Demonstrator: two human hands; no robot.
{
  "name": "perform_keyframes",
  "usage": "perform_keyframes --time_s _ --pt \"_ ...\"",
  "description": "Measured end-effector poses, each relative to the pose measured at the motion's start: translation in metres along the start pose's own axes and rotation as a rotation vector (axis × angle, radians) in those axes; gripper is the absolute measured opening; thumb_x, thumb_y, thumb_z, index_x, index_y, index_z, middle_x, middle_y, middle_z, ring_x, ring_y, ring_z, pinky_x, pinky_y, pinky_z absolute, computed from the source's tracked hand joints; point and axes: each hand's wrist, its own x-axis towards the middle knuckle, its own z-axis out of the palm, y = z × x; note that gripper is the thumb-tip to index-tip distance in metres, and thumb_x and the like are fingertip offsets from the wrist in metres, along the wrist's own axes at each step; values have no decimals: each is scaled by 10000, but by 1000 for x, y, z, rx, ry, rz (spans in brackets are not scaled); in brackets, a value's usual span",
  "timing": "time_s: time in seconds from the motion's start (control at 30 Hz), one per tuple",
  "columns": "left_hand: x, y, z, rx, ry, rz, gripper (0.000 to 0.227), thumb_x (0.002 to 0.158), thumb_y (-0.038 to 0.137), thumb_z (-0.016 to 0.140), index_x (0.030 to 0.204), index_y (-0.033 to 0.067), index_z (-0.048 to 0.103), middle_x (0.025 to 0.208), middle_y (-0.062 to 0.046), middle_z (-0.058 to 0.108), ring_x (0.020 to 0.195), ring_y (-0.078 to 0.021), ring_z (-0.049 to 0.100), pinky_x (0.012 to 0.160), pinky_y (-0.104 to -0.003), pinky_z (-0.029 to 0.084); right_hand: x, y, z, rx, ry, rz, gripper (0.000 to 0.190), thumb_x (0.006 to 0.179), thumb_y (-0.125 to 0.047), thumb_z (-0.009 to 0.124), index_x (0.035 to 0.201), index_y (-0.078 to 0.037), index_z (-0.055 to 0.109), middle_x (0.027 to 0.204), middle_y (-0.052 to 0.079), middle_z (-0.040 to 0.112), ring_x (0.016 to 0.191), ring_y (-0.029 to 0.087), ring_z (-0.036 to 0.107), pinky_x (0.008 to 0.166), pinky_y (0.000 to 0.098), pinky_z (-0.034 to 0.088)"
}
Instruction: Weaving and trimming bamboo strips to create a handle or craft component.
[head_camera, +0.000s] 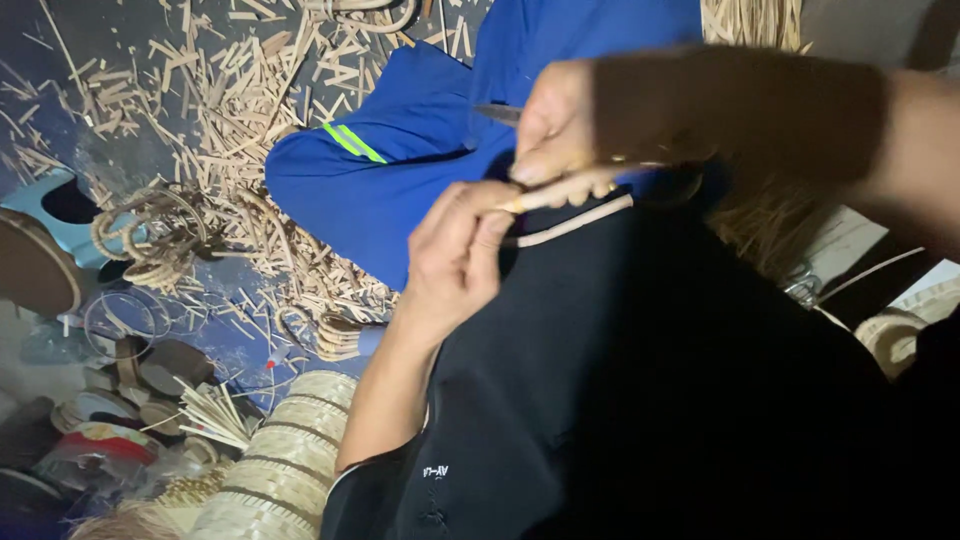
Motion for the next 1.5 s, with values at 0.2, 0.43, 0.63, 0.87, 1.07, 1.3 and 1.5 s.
perform_keyframes --time_s 0.2,0.43,0.63,0.87,1.07,1.3,1.5 --pt "-11 -26 -8 -330 79 -231 128 1071 78 590 1150 1 656 1220 -52 563 756 -68 535 689 -234 475 40 163 -73 334 -31 -109 391 837 -359 597 1161 -148 653 875 122 776 675 222 774 569 375 632" --pt "-11 -52 6 -699 35 -375 130 1118 77 586 1202 -9 634 835 25 601 683 -31 468 611 -210 381 5 180 -17 70 524 205 358 1058 -362 529 1264 -95 649 945 126 686 780 258 682 656 430 575" --pt "-15 -48 5 -851 139 -416 111 1086 46 588 1157 -32 624 973 -76 712 680 -59 512 606 -235 432 -41 76 27 -1036 117 -179 304 981 -428 557 1034 -168 707 818 20 709 746 189 709 701 350 595" --pt "-17 -40 10 -866 175 -417 86 1073 15 620 1126 -50 639 955 -111 723 681 -82 545 608 -252 456 -27 37 67 -739 592 -813 269 883 -256 698 1047 -44 679 826 134 712 775 313 696 700 438 548" --pt "-24 -38 9 -897 209 -463 69 1061 -5 621 1120 -28 650 950 -110 730 680 -82 549 612 -248 455 -51 31 77 -144 182 -621 297 918 -225 685 1175 -78 660 842 45 751 764 186 728 677 325 593" --pt "-19 -43 12 -896 150 -428 75 1063 -24 643 1132 -12 670 852 -39 674 692 -68 541 639 -235 446 -33 10 57 -1132 863 -1200 366 798 -127 754 1142 -8 710 1016 101 625 949 270 646 817 385 557" --pt "-16 -41 8 -902 117 -436 79 1049 -27 641 1115 4 673 863 -22 674 722 -61 566 663 -225 467 -17 15 53 -1189 937 -1397 165 856 -81 802 992 -75 710 1126 77 564 1099 245 571 994 428 527"
